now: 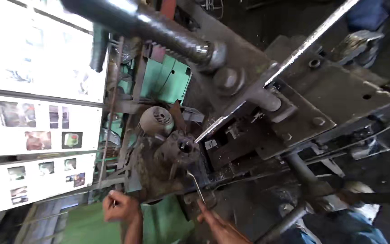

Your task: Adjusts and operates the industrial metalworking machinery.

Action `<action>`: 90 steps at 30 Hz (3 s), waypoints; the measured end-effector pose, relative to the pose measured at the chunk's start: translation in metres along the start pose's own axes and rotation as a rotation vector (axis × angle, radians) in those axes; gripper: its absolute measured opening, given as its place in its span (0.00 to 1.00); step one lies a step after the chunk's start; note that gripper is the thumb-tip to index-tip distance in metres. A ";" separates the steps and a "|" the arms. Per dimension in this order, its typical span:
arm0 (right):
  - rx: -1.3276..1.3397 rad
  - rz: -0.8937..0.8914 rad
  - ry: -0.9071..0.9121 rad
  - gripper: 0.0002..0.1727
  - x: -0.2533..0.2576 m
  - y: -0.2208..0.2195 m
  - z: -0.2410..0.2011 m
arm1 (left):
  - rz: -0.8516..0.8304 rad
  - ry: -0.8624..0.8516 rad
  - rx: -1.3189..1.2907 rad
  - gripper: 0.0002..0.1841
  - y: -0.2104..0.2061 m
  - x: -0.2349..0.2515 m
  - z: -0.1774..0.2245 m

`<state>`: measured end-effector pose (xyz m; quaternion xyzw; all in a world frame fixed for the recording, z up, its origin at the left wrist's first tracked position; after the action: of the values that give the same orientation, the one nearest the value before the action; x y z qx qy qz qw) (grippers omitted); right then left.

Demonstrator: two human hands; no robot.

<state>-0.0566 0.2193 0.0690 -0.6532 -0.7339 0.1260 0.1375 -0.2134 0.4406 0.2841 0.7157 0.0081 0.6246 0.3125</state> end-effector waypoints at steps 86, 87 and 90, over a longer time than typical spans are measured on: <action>-0.791 0.817 -0.492 0.16 0.352 0.191 -0.161 | -0.028 0.241 -0.515 0.17 0.001 0.007 -0.024; -0.758 0.805 -0.516 0.16 0.357 0.197 -0.154 | -0.014 0.235 -0.486 0.18 0.002 0.006 -0.022; -0.782 0.762 -0.586 0.15 0.373 0.217 -0.134 | 0.037 0.216 -0.417 0.19 0.003 0.003 -0.019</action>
<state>0.1528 0.6152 0.1284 -0.8097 -0.4480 0.0621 -0.3739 -0.2315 0.4477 0.2886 0.5645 -0.1011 0.6914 0.4394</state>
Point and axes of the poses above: each hand's wrist, its own x-axis towards the middle knuckle, its own y-axis out of the back of the hand, z = x × y, the point moved 9 cm from there along x, towards the middle knuckle, and after that the axes turned 3 degrees about y, right-handed, at the moved point
